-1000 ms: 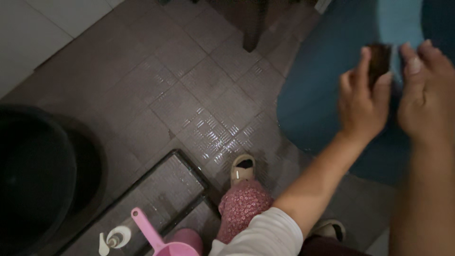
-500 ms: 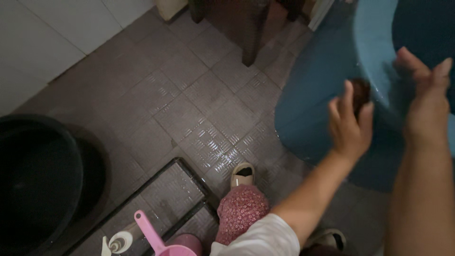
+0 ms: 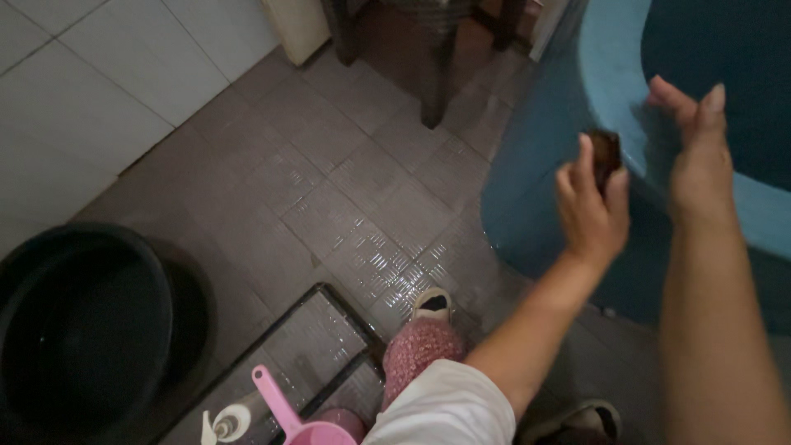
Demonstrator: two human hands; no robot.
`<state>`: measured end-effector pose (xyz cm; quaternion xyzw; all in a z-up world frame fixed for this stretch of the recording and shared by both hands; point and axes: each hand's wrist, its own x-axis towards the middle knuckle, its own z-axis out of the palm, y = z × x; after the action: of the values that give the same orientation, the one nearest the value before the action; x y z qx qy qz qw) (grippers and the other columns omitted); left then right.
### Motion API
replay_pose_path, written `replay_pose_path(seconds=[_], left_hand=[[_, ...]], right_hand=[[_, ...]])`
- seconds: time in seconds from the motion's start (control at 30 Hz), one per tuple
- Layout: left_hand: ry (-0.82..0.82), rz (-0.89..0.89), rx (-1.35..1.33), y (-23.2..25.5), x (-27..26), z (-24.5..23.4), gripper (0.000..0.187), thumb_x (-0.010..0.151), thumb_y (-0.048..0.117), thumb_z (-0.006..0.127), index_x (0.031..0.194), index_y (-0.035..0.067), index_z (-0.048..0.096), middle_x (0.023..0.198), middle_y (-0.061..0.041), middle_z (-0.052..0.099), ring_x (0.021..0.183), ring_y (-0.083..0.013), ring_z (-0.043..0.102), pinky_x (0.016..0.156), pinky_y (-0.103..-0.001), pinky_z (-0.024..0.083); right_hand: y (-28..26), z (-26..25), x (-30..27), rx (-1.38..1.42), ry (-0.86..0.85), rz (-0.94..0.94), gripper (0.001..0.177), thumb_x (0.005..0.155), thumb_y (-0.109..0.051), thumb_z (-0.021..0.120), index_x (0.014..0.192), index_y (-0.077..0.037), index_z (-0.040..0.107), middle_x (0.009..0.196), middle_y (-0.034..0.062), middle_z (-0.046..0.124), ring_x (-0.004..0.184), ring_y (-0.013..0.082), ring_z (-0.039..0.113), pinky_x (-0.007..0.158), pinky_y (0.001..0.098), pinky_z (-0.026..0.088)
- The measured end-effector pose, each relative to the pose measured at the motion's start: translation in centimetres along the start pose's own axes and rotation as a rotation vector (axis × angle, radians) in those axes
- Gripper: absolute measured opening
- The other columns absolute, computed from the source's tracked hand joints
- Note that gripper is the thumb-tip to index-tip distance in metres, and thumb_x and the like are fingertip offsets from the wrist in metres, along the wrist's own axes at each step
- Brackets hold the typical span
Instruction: The person scrubs the exterior surface of a blue bathtub using a dark sponge. They repeatedly scoop water from inside the tub with a pink plastic cup and pour it over the sponge and the tub's surface to rinse the area while scrubbing.
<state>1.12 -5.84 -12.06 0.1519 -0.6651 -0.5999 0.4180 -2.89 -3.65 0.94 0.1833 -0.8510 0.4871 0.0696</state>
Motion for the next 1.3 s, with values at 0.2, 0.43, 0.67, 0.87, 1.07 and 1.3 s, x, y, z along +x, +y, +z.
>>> replay_pose_path(seconds=[0.2,0.43,0.67,0.87,1.07,1.3], left_hand=[[-0.031,0.109,0.032,1.8,-6.2,0.8,0.063,0.117,0.033,0.058,0.163,0.008,0.024,0.136,-0.030,0.044,0.119,-0.0450,0.051,0.110,-0.052,0.045],[0.094,0.002,0.032,2.1,2.4,0.2,0.064,0.115,0.044,0.047,0.165,0.009,0.030,0.132,-0.028,0.049,0.113,-0.0372,0.057,0.100,-0.049,0.049],[-0.078,0.035,0.389,0.9,10.5,-1.3,0.065,0.102,0.051,0.057,0.161,0.026,0.044,0.120,-0.019,0.055,0.101,-0.0330,0.061,0.086,-0.047,0.051],[-0.153,0.256,0.389,3.9,4.1,-0.6,0.056,0.104,0.050,0.062,0.153,0.030,0.043,0.107,-0.014,0.057,0.094,-0.0316,0.058,0.081,-0.043,0.048],[-0.122,0.281,0.379,4.3,3.2,-1.5,0.056,0.106,0.047,0.059,0.156,0.028,0.044,0.106,-0.016,0.058,0.091,-0.0333,0.057,0.081,-0.045,0.047],[0.099,0.083,0.252,1.3,5.1,-0.9,0.055,0.114,0.043,0.050,0.160,0.014,0.043,0.112,-0.020,0.059,0.101,-0.0380,0.057,0.093,-0.046,0.048]], right_hand=[[-1.8,-0.2,-0.2,-0.123,-0.021,0.161,0.077,0.106,-0.064,0.017,0.141,-0.016,0.066,0.147,0.0120,0.061,0.141,0.0293,0.047,0.116,0.0507,0.023],[1.4,-0.4,1.3,0.007,-0.099,-0.056,0.071,0.115,-0.056,0.024,0.135,-0.005,0.068,0.143,0.0154,0.065,0.144,0.0287,0.050,0.123,0.0429,0.029],[2.2,-0.2,1.0,0.029,-0.057,-0.014,0.079,0.110,-0.064,0.021,0.147,-0.008,0.063,0.152,0.0156,0.058,0.143,0.0276,0.048,0.118,0.0423,0.027],[5.3,-1.6,2.1,0.389,0.027,-0.208,0.089,0.104,-0.071,0.022,0.151,0.000,0.048,0.153,0.0190,0.047,0.145,0.0309,0.041,0.119,0.0450,0.027],[7.9,-2.6,0.9,0.468,0.182,-0.161,0.085,0.105,-0.069,0.029,0.150,-0.001,0.055,0.149,0.0159,0.059,0.147,0.0271,0.052,0.125,0.0427,0.035],[4.6,-0.1,0.4,-0.728,-0.032,-0.434,0.025,0.116,-0.033,0.060,0.126,-0.011,0.067,0.131,0.0108,0.064,0.129,0.0290,0.056,0.116,0.0463,0.038]])
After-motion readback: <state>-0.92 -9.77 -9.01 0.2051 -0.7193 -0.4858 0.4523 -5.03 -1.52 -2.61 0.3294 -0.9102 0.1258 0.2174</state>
